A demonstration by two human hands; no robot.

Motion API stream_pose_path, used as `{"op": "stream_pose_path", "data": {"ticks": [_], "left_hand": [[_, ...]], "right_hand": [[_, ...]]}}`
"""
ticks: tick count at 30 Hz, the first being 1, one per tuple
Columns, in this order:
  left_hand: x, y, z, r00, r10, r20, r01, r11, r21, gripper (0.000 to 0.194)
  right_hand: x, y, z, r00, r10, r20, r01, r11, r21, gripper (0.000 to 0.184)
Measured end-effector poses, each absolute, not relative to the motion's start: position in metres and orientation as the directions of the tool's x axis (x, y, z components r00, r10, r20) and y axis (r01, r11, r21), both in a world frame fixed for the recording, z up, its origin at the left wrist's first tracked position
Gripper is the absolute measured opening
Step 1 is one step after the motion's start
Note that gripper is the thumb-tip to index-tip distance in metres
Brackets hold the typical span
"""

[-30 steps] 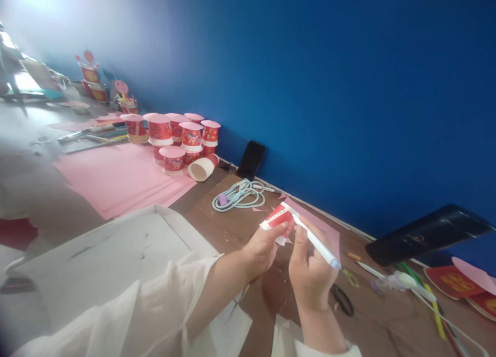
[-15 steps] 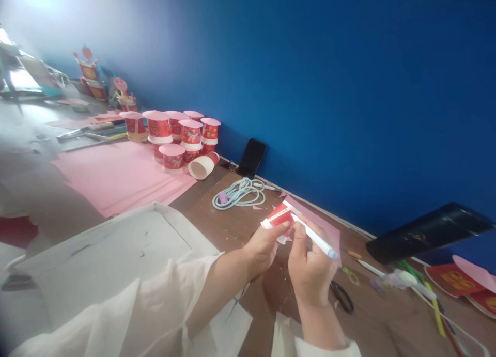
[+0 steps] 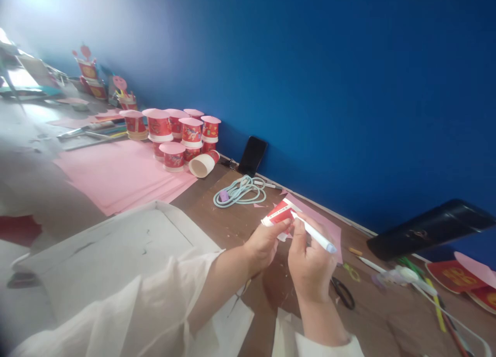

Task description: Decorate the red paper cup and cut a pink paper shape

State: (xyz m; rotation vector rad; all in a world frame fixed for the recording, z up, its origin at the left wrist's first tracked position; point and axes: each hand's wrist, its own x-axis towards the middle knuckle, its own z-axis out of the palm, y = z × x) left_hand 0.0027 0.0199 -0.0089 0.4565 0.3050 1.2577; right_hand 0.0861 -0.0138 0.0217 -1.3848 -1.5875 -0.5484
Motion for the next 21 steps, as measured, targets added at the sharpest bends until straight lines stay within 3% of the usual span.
{"op": "stream_pose_path", "data": {"ticks": [21], "left_hand": [[0.0036, 0.0207, -0.0105, 0.301, 0.953, -0.017, -0.843, 0.274, 0.463, 0.037]], "right_hand": [[0.0845, -0.0126, 0.0159, 0.048, 0.527, 0.849, 0.937, 0.270, -0.220, 0.028]]}}
